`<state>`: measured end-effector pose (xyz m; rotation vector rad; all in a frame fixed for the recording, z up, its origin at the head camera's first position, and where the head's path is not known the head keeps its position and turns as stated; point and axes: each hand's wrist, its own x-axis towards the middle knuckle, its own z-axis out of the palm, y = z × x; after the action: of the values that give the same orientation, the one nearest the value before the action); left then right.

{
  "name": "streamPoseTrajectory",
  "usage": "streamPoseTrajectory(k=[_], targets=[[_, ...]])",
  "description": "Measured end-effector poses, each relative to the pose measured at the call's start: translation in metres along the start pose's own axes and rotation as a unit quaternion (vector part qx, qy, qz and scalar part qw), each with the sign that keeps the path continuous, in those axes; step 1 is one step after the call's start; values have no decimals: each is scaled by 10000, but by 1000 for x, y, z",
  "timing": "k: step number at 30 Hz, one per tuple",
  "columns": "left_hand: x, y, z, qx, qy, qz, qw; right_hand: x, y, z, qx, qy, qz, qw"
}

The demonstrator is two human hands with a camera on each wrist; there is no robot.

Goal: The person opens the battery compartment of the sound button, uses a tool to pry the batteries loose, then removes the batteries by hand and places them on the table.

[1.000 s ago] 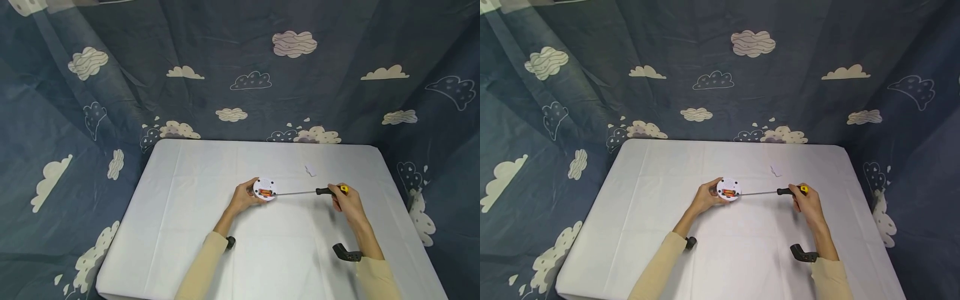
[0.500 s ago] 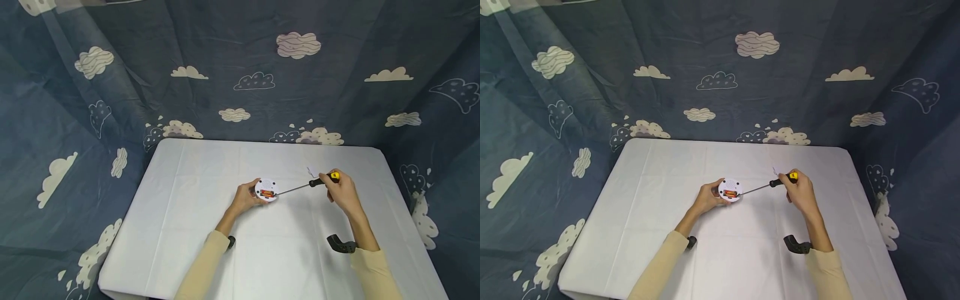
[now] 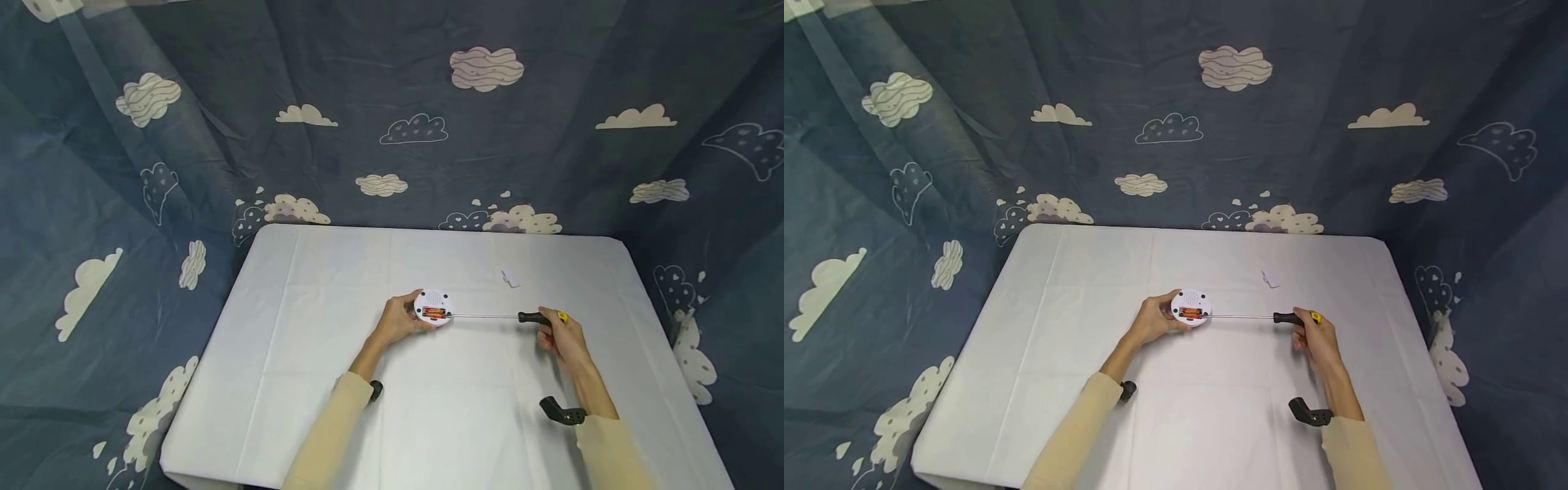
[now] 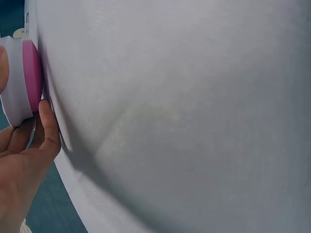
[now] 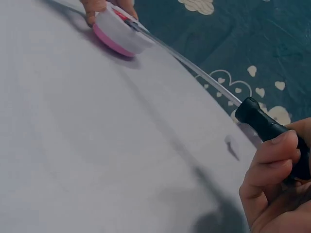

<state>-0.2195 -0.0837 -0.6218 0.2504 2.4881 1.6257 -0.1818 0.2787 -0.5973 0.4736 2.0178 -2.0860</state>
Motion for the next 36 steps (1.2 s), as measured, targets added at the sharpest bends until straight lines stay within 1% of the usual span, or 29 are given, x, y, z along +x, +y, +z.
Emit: streamPoseTrajectory(k=[3, 5, 10, 13, 18, 20, 25, 30, 36], targets=[[1, 1, 1, -14, -35, -30, 10000, -9, 4, 1, 500, -4, 257, 9984], [1, 1, 1, -40, -47, -65, 10000, -15, 5, 3, 624, 32, 306, 9976], [1, 2, 3, -161, -54, -34, 9998, -20, 6, 4, 765, 38, 397, 9963], [1, 2, 2, -224, -46, 25, 9997, -20, 8, 3, 773, 16, 428, 9961], [1, 0, 3, -253, -90, 41, 9996, -20, 12, 2, 802, 33, 471, 9957], [1, 0, 3, -262, -97, 27, 9996, -20, 13, 1, 892, 37, 489, 9948], [0, 0, 4, -365, -90, 16, 9993, -21, 19, -7, 1219, 10, 454, 9915], [-2, 0, 2, -320, -40, -31, 9995, -19, 24, -16, 1488, -5, 439, 9879], [-3, 0, 1, -350, -16, -6, 9994, -19, 32, -26, 1953, -81, 227, 9804]])
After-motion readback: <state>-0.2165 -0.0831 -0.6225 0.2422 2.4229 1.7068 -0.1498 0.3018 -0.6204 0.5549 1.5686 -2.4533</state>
